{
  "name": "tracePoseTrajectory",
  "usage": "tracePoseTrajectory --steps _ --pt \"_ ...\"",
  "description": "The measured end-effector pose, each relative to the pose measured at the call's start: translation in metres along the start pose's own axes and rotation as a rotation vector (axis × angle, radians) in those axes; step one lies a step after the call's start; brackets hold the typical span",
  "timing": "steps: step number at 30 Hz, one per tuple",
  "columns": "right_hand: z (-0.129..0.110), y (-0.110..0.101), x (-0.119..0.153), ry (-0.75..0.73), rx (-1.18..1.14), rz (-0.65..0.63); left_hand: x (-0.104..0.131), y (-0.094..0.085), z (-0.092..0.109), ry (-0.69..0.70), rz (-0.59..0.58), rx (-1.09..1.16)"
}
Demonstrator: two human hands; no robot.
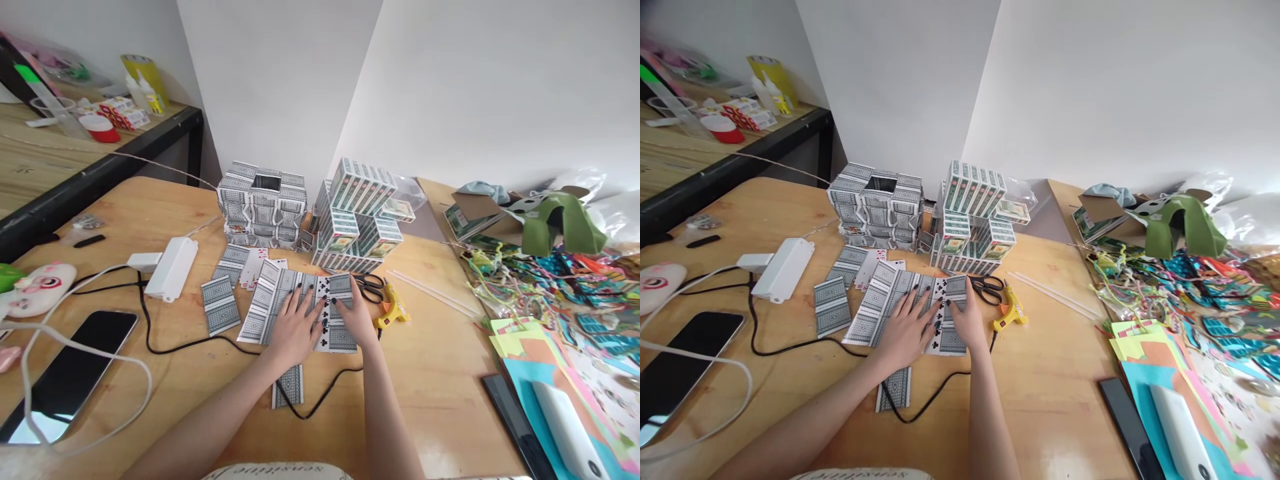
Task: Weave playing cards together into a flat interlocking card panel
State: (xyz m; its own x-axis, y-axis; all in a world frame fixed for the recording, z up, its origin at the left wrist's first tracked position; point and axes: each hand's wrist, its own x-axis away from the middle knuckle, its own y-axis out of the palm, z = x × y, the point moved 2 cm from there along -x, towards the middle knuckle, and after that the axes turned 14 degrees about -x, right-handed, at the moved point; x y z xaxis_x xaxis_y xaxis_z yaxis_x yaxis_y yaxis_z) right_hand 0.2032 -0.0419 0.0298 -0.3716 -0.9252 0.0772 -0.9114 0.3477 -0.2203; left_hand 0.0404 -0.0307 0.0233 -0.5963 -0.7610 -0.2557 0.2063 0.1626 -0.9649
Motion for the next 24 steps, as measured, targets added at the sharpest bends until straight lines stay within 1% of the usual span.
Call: tracePoseTrajectory --steps 2,7,10,13,15,19,24 --pt "0.004 0.002 0.005 0.016 -0.019 -0.015 0.000 0.000 0.001 0.002 -0.002 -0.002" --pt "0.013 0.008 0.011 0.002 -0.007 0.023 0.000 0.006 -0.001 -0.012 -0.018 0.008" --pt "0.012 0.008 0.009 0.010 0.056 0.044 -0.003 0.012 -0.006 -0.032 -0.038 0.029" --pt "0.005 0.007 0.007 0.042 0.175 0.059 -0.007 0.017 -0.012 -0.049 -0.039 0.049" --pt "-0.001 0.008 0.006 0.064 0.268 0.067 -0.009 0.016 -0.015 -0.050 -0.027 0.044" --pt "-0.009 0.011 0.008 0.092 0.423 0.070 -0.010 0.009 -0.018 -0.079 -0.005 -0.032" --pt "-0.009 0.017 0.011 0.078 0.504 0.050 -0.009 0.007 -0.018 -0.092 -0.011 -0.072"
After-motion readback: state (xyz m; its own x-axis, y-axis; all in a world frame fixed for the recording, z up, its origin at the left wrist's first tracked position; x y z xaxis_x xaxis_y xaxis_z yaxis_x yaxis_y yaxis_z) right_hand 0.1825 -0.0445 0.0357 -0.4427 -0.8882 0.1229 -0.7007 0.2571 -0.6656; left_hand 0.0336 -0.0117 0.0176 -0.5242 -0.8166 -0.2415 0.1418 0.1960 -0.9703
